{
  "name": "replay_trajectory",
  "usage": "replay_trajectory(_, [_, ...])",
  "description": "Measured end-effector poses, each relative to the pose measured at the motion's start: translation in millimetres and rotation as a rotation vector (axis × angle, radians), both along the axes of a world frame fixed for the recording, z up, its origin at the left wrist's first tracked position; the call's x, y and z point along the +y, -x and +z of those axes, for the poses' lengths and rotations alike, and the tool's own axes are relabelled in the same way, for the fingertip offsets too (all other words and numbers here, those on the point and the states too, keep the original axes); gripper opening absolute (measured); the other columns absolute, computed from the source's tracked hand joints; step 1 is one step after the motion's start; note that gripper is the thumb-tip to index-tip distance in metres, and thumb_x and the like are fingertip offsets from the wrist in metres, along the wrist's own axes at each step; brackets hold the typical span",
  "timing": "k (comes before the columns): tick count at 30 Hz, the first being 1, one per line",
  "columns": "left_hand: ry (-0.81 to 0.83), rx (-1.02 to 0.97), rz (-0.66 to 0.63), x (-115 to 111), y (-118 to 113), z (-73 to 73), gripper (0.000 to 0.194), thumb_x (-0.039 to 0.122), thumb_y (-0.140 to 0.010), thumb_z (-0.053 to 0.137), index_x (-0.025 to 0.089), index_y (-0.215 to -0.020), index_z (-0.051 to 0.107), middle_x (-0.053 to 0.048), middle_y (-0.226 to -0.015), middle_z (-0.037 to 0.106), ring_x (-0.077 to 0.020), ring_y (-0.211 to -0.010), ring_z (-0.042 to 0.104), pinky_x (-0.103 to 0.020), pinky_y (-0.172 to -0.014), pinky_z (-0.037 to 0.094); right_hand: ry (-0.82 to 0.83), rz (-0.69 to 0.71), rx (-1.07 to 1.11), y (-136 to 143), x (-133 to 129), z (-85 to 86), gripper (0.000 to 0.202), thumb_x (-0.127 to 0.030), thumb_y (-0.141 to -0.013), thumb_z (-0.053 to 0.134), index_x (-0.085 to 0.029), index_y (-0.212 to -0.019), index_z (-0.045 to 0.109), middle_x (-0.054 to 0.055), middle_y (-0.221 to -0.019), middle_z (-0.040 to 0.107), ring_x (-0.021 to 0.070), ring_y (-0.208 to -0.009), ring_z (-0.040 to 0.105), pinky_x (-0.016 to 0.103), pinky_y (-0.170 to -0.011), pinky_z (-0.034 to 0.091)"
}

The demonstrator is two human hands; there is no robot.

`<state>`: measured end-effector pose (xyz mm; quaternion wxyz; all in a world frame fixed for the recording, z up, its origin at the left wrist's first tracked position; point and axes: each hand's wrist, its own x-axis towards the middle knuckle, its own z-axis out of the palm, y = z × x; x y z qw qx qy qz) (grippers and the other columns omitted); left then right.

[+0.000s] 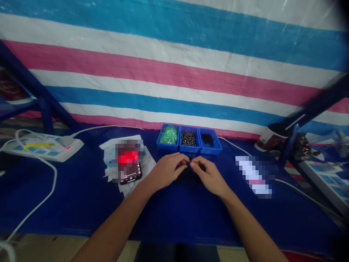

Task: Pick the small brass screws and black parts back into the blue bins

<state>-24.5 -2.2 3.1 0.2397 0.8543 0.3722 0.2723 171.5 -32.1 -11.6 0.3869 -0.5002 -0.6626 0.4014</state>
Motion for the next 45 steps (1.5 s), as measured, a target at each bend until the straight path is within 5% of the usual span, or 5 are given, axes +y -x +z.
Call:
replay_trajectory(10, [-0.011,-0.1,0.042,-3.2,-4.0,2.7,0.013,0.019,-0.087,0.06,0.022,-0.098,0.065,0.001,-0.089,0.068,-0.0134,-0.077,0.06,-0.027,-0.074,0.045,0.057,0.028,0.009,-1.7,0.4,-2.5,0.034,-0.044,-0.095,0.047,-0.019,-0.074,0.056,-0.004,-0.061,0.044,0.0107,-0.055,0.039,0.024,-0.053,0.03])
replay_trajectory(21, [-0.018,-0.164,0.053,-5.8,-6.9,6.3,0.007,0.018,-0.087,0.062,0.021,-0.091,0.067,0.001,-0.083,0.066,-0.0118,-0.074,0.058,-0.027,-0.074,0.046,0.208,0.056,0.238,-1.8,4.4,-4.6,0.027,-0.042,-0.092,0.053,-0.019,-0.081,0.058,-0.003,-0.068,0.053,0.0086,-0.05,0.041,0.024,-0.049,0.029])
replay_trajectory(28, [-0.043,-0.208,-0.017,-7.2,-7.8,8.0,0.01,0.021,-0.091,0.057,0.02,-0.093,0.066,-0.002,-0.098,0.065,-0.013,-0.083,0.06,-0.028,-0.078,0.047,0.258,0.13,0.298,2.3,3.3,-6.2,0.028,-0.044,-0.092,0.053,-0.018,-0.083,0.059,-0.003,-0.068,0.052,0.0075,-0.048,0.039,0.023,-0.046,0.027])
replay_trajectory(34, [-0.061,-0.141,0.065,-4.6,-5.9,2.6,0.01,0.023,-0.093,0.055,0.02,-0.098,0.063,0.0,-0.092,0.069,-0.0137,-0.08,0.063,-0.029,-0.078,0.048,0.129,-0.016,0.238,1.7,2.2,-1.8,0.031,-0.048,-0.091,0.054,-0.019,-0.08,0.056,-0.003,-0.067,0.049,0.0092,-0.052,0.039,0.024,-0.049,0.029])
replay_trajectory(45, [-0.121,-0.082,-0.036,-4.1,-4.3,0.9,0.013,0.023,-0.094,0.054,0.02,-0.101,0.065,-0.002,-0.098,0.064,-0.0135,-0.086,0.061,-0.028,-0.08,0.048,-0.085,-0.038,-0.013,5.4,-4.4,3.5,0.028,-0.04,-0.094,0.05,-0.018,-0.079,0.06,-0.002,-0.067,0.051,0.0119,-0.061,0.044,0.025,-0.058,0.034])
